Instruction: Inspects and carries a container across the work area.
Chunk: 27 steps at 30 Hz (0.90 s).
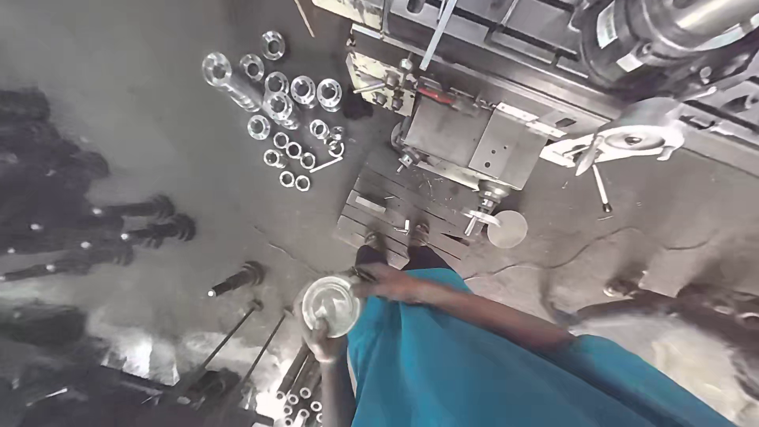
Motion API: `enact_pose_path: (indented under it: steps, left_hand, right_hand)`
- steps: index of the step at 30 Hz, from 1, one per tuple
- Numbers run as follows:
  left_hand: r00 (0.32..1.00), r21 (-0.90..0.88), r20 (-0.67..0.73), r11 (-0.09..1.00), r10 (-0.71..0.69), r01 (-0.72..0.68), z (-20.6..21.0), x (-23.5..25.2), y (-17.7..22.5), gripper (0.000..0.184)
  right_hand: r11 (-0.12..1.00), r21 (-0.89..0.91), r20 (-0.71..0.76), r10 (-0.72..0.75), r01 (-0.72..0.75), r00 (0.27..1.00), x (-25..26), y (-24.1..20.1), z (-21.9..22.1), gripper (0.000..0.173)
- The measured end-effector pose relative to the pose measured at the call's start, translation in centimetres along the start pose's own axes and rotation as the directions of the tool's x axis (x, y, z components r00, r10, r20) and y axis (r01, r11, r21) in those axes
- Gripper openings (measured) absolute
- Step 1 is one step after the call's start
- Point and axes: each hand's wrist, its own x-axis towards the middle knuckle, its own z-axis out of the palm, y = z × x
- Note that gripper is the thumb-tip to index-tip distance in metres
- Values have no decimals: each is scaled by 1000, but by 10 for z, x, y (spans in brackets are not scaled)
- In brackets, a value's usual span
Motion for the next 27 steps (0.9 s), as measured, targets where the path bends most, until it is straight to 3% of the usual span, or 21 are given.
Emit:
enact_pose_path:
  steps: [3,5,7,8,9,11,14,17,20,24,27]
  left_hand:
    - [992,64,68,993,-103,99,-15,22,-11,55]
    - [949,174,158,954,-273,245,-23,51,-11,65]
    - [828,297,325,881,-457,369,-25,93,-16,79]
    - [768,347,338,830,-544,436,-28,112,-19,83]
    - [707,389,339,777,-620,495,-31,134,-29,84]
    - [536,447,473,715,-699,538,-46,182,-55,81]
    - [392,507,605,716,-692,480,-69,245,-134,76]
    - [355,531,611,699,-707,479,-97,277,-220,74]
    - [291,636,610,675,-737,374,-120,291,-301,74]
    - [160,889,431,448,-888,91,-138,294,-409,71]
    - [66,950,305,299,-950,-93,-157,277,-478,71]
  right_hand:
    - [991,-133,-63,27,-35,998,22,-6,-7,57]
    - [971,-222,-114,69,-93,991,36,-9,-14,69]
    - [962,-239,-183,86,-129,979,57,-4,-25,75]
    - [964,-223,-222,95,-145,970,70,2,-28,76]
    - [967,-208,-261,92,-150,961,85,10,-34,76]
    - [981,-129,-325,95,-144,941,115,37,-40,76]
    - [997,51,-409,74,-59,909,167,92,-64,78]
    - [974,225,-533,125,-2,837,219,160,-87,63]
    - [932,362,-648,243,11,722,265,238,-118,50]
    - [846,490,-717,528,-209,455,312,372,-186,46]
    - [710,633,-624,704,-309,339,322,483,-237,28]
